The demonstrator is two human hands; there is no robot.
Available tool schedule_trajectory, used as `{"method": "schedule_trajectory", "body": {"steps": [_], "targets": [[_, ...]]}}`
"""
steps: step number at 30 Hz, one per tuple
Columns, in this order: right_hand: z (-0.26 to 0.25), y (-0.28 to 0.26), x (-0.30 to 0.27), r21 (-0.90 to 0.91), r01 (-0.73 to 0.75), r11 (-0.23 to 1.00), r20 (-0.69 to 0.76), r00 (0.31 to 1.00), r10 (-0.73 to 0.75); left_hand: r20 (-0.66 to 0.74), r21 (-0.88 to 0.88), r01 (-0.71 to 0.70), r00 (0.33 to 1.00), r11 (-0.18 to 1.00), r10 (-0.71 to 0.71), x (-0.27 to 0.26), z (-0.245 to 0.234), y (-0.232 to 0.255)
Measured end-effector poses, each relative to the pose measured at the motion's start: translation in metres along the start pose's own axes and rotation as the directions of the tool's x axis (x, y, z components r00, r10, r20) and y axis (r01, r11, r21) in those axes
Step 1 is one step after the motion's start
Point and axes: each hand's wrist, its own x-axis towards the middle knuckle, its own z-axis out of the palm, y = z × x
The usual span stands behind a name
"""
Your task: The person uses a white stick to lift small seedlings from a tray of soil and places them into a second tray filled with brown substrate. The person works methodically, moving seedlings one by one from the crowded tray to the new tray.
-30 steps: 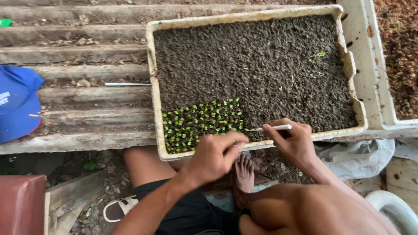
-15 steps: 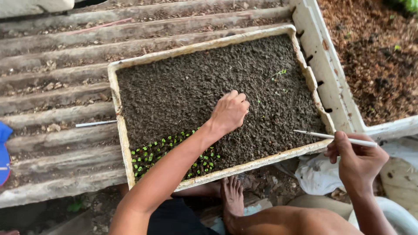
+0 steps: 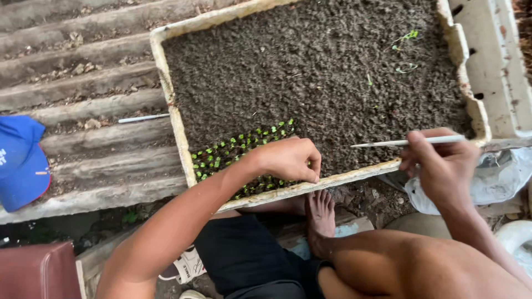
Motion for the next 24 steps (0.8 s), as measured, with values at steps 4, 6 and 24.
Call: {"method": "schedule_trajectory", "body": {"steps": [4,6,24], "targets": [[0.026,0.004,-0.008,-0.010,-0.081,0.997,0.116,0.990,0.081,-0.099,0.058,0.185,0.979,0.981,-0.179,-0.010,0.011,0.000],[0.029,0.012,-0.012,0.073,-0.018,0.997,0.230,0.973,0.000,-0.177,-0.013,0.206,0.963,0.978,-0.205,-0.018,0.010,0.007],[0.051,0.028,-0.030,0.163,-0.163,0.973,0.264,0.957,0.117,-0.293,-0.111,0.038,0.954,0.993,-0.069,-0.028,0.006,-0.013]]}}
